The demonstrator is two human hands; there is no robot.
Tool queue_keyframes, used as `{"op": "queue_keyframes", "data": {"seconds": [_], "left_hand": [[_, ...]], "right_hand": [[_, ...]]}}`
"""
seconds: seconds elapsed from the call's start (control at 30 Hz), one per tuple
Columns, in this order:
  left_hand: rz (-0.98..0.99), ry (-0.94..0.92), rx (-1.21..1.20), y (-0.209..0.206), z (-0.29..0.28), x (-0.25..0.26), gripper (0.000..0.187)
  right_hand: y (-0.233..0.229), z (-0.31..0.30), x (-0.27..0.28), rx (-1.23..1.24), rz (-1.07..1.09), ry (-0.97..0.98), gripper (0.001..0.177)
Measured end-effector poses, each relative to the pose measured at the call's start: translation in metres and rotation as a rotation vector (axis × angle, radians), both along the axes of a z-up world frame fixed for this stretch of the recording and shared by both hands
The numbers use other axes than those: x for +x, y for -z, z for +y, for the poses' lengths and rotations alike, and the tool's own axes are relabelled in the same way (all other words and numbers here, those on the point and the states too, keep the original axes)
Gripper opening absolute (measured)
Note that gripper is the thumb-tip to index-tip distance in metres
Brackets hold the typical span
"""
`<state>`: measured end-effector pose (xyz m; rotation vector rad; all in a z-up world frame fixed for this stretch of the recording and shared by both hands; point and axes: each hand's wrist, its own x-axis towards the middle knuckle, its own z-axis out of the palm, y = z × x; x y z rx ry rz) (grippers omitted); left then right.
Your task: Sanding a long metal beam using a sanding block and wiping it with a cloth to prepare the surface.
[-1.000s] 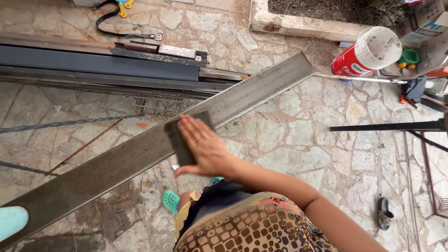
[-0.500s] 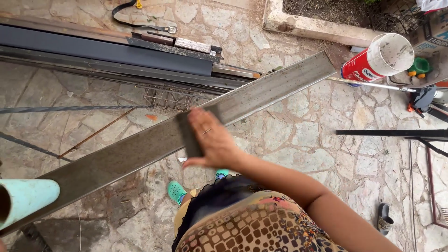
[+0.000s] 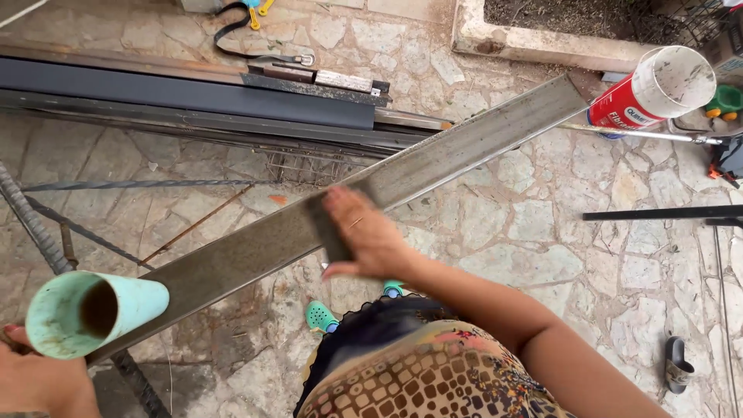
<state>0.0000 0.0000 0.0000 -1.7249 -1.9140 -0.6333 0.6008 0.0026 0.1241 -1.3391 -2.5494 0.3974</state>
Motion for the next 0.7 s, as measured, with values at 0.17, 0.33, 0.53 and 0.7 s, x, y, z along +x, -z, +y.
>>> {"op": "queue_keyframes", "data": {"seconds": [0.17, 0.33, 0.53, 0.7], "left_hand": [[0.387, -0.249, 0.072, -0.01, -0.008, 0.012, 0.047], [0.18, -0.178, -0.043, -0.015, -0.011, 0.023, 0.05], [0.399, -0.324, 0.027, -0.012, 0.001, 0.023, 0.047], [0.175, -0.204, -0.002, -0.012, -0.011, 0.021, 0.052]], "right_hand": [[0.013, 0.019, 0.177, -0.079, -0.139, 0.971, 0.109], [-0.019, -0.021, 0.003, -0.169, 0.009, 0.548, 0.114], [-0.009, -0.032, 0.026, -0.03, 0.001, 0.283, 0.119], [0.01, -0.032, 0.079, -0.107, -0.299, 0.876, 0.112]]}}
